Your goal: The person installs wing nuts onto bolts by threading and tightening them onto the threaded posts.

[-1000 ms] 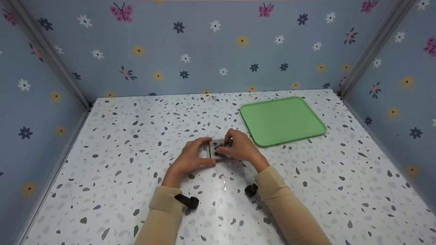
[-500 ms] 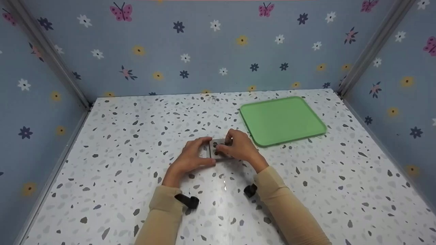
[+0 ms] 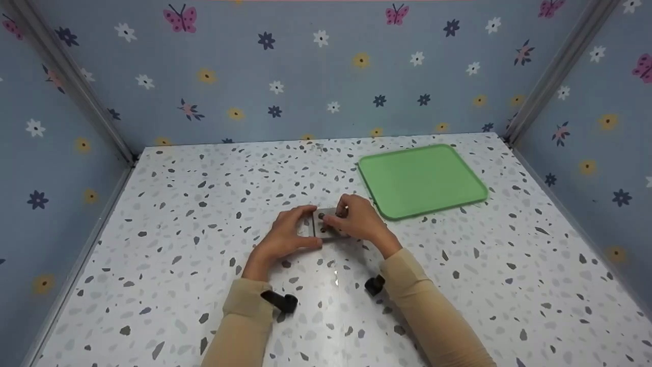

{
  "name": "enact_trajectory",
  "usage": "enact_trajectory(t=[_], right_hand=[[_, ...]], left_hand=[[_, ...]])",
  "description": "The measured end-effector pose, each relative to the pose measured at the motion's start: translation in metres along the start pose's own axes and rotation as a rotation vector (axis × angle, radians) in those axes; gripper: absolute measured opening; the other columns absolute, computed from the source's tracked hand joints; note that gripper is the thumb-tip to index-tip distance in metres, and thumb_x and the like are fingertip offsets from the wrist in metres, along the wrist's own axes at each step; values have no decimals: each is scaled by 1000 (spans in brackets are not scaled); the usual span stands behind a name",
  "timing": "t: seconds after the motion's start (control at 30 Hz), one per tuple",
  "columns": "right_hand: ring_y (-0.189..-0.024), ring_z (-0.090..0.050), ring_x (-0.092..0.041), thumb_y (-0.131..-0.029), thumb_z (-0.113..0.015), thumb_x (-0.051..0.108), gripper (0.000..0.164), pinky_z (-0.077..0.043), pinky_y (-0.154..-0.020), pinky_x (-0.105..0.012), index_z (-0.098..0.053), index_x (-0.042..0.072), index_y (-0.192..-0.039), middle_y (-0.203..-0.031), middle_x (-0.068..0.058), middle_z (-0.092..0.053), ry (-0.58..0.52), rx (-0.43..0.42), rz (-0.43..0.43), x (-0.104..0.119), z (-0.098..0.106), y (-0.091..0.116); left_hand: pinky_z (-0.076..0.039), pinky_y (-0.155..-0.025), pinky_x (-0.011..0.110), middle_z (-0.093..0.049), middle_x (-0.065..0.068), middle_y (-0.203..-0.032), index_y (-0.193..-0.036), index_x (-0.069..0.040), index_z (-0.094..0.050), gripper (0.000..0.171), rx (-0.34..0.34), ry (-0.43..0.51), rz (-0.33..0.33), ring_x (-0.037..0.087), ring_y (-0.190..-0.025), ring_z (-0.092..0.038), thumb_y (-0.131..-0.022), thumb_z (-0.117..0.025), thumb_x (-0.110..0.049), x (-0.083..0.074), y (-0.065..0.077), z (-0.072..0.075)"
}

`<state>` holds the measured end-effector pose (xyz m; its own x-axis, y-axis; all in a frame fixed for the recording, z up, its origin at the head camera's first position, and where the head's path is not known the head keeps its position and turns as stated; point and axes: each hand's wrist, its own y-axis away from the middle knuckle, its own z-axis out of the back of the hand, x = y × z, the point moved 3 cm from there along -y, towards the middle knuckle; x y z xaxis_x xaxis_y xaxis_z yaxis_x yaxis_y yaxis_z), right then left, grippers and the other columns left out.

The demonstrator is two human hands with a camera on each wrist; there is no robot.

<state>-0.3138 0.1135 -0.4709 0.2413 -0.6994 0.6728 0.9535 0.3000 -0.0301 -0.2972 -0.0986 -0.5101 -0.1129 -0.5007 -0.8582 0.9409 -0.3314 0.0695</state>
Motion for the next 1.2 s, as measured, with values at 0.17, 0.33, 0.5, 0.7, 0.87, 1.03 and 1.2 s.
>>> enact_trajectory(t=[0.17,0.33,0.5,0.7,0.87,1.03,1.2], right_hand=[[-92,-64,-22,-101,-74,34,25,-54,-80,-38,-67,10,-103,-103,-7,-68,-19,72,59,-3,6,-2],[-127,-62,-32,-108,-63,27,25,-49,-111,-51,-70,9,-122,-132,-11,-68,-29,139,181,-5,13,-3],[-136,-56,-34,-110,-54,14,27,-44,-117,-53,-68,8,-133,-141,-12,-65,-51,164,262,-5,19,-3],[-133,-59,-32,-106,-53,-3,32,-44,-117,-51,-68,5,-132,-136,-13,-67,-48,140,347,-4,20,-3],[-130,-61,-30,-102,-48,-13,43,-45,-117,-49,-70,9,-131,-133,-10,-68,-47,136,392,-2,19,-4],[-130,-60,-27,-101,-45,-16,48,-46,-115,-46,-73,11,-129,-132,-9,-68,-37,158,431,-1,14,-5],[-131,-59,-28,-104,-44,-14,47,-46,-116,-46,-74,11,-129,-135,-10,-67,-34,181,430,-2,9,-5]], left_hand=[[-23,-128,59,-42,6,-164,-159,-27,-49,91,-3,11,3,31,-153,-33,-79,-94,-31,1,0,0],[-24,-127,59,-42,7,-163,-159,-28,-49,92,-4,19,6,31,-151,-35,-78,-94,-33,0,0,0],[-25,-127,58,-42,7,-162,-159,-28,-49,93,-3,30,8,31,-149,-36,-78,-95,-33,1,0,0],[-25,-128,55,-42,7,-163,-159,-27,-49,91,1,-7,-9,29,-152,-32,-80,-93,-34,2,0,0],[-25,-128,55,-42,6,-164,-159,-27,-48,92,1,-11,-2,29,-152,-33,-80,-94,-34,2,0,1],[-25,-128,58,-42,7,-164,-159,-28,-48,92,-1,-4,-5,30,-151,-35,-79,-94,-35,2,1,1],[-28,-126,58,-42,8,-163,-159,-30,-48,93,-2,-4,6,30,-148,-38,-78,-94,-36,1,1,0]])
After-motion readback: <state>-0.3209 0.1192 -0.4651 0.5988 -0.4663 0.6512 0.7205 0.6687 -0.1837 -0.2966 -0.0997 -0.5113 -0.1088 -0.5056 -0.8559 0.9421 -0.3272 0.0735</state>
